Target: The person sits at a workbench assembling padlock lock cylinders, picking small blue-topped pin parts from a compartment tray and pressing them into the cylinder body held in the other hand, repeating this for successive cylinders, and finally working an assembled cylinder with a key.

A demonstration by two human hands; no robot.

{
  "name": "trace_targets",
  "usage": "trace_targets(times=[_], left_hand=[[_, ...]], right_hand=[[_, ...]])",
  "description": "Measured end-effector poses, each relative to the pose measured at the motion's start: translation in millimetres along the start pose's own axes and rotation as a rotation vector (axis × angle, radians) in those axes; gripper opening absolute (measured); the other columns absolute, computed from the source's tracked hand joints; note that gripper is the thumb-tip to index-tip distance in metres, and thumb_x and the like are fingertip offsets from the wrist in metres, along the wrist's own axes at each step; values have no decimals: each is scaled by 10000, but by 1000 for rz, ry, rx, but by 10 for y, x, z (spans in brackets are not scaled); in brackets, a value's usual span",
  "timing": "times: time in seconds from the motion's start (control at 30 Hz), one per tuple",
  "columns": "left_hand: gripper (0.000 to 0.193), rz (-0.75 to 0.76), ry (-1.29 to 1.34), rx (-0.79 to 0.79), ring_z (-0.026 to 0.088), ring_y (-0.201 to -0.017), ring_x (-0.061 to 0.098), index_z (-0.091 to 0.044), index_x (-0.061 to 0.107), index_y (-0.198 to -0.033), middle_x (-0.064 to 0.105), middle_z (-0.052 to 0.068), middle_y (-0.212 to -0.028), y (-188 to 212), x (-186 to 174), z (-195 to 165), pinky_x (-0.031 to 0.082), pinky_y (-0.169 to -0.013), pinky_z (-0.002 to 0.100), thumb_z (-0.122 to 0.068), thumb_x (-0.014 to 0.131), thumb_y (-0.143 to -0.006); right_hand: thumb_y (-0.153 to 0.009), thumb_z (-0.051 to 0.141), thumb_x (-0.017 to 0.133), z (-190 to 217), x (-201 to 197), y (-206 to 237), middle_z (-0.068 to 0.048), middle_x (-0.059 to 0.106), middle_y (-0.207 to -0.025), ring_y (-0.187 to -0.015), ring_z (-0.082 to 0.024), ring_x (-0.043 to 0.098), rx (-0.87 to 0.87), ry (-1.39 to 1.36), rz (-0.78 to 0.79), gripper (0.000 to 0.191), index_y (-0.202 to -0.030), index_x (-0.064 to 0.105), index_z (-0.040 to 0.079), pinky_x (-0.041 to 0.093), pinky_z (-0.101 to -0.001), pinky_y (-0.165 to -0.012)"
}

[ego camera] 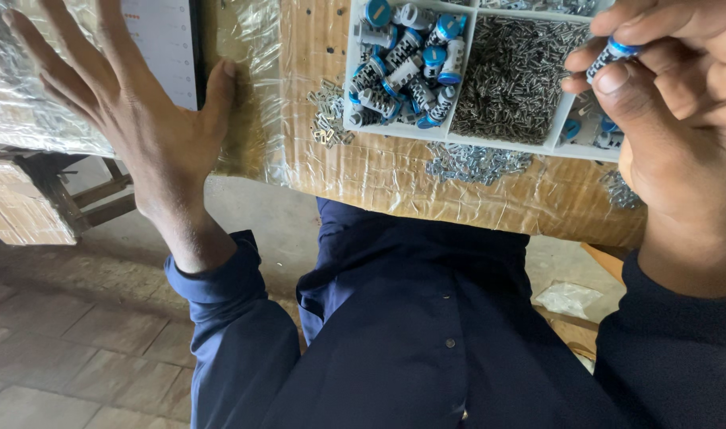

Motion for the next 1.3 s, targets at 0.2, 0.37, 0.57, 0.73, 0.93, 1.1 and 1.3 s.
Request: trace_targets(times=[0.2, 0.37, 0.57, 0.73, 0.93, 1.1, 1.3], left_hand=[[1023, 9, -56, 6, 459, -1565, -158, -194, 219, -1719, 2, 202, -1699, 17, 61, 60, 34, -1266, 754, -531, 753, -914], [1074, -72, -14, 27, 383, -1567, -115, -166, 128, -1702, 8, 140, -1733, 67, 10, 66, 37, -1307, 682, -548, 746, -912], [827, -67, 23, 106, 451, -1573, 119, -142, 435, -1589, 244, 188, -1693, 70, -369, -704, 107, -1283, 757, -536, 781, -950], [176, -399, 378, 589, 375, -1380, 498, -119, 754, -1118, 533, 152, -1461, 247, -747, -2028, 288, -1201, 705, -182, 772, -955], [212, -370, 499, 764, 305, -1243, 522, -52, 723, -1154, 594, 114, -1305, 154, -1006, -2758, 358, -1092, 583, -79, 706, -944], [57, -351, 303, 713, 259, -1117, 524, -78, 689, -968, 561, 51, -1019, -52, -979, -3028, 372, -1020, 517, -102, 718, -925], [63, -255, 323, 657, 257, -1037, 522, -105, 661, -908, 539, 45, -959, -91, -791, -2968, 376, -945, 476, -124, 716, -883]], right_hand=[[-1143, -65, 591, 7, 10, -19, -75, 627, -1306, -1125, -152, 668, -10, 18, 13, 207, -1286, 536, 75, 618, -291, -988], [-1163, -67, 595, 5, 18, -12, -71, 610, -1289, -1127, -153, 667, -5, 12, 2, 186, -1278, 537, 68, 618, -290, -994], [-1144, -66, 598, 23, 35, -6, -81, 621, -1306, -1086, -151, 670, 11, -31, -27, 228, -1315, 532, 70, 612, -288, -972], [-1138, -70, 591, 31, 47, -23, -91, 624, -1292, -1085, -155, 671, 30, -34, -38, 217, -1297, 521, 59, 615, -283, -972], [-1086, -93, 593, 46, 47, -16, -137, 643, -1236, -1015, -155, 668, 11, -88, -63, 225, -1252, 516, 37, 638, -274, -955], [-1098, -114, 603, 91, 14, -15, -138, 639, -1205, -1018, -153, 664, -49, -33, -77, 223, -1246, 513, 26, 605, -254, -949], [-1081, -78, 605, 85, -11, -20, -121, 620, -1207, -996, -145, 653, 6, -96, -121, 222, -1263, 523, 21, 605, -237, -929]])
Point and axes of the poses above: each hand's wrist, its own y-axis away from the middle knuckle, its own x-axis out of the palm, z = x × y, the point moved 6 cm from there along -y, towards the middle knuckle
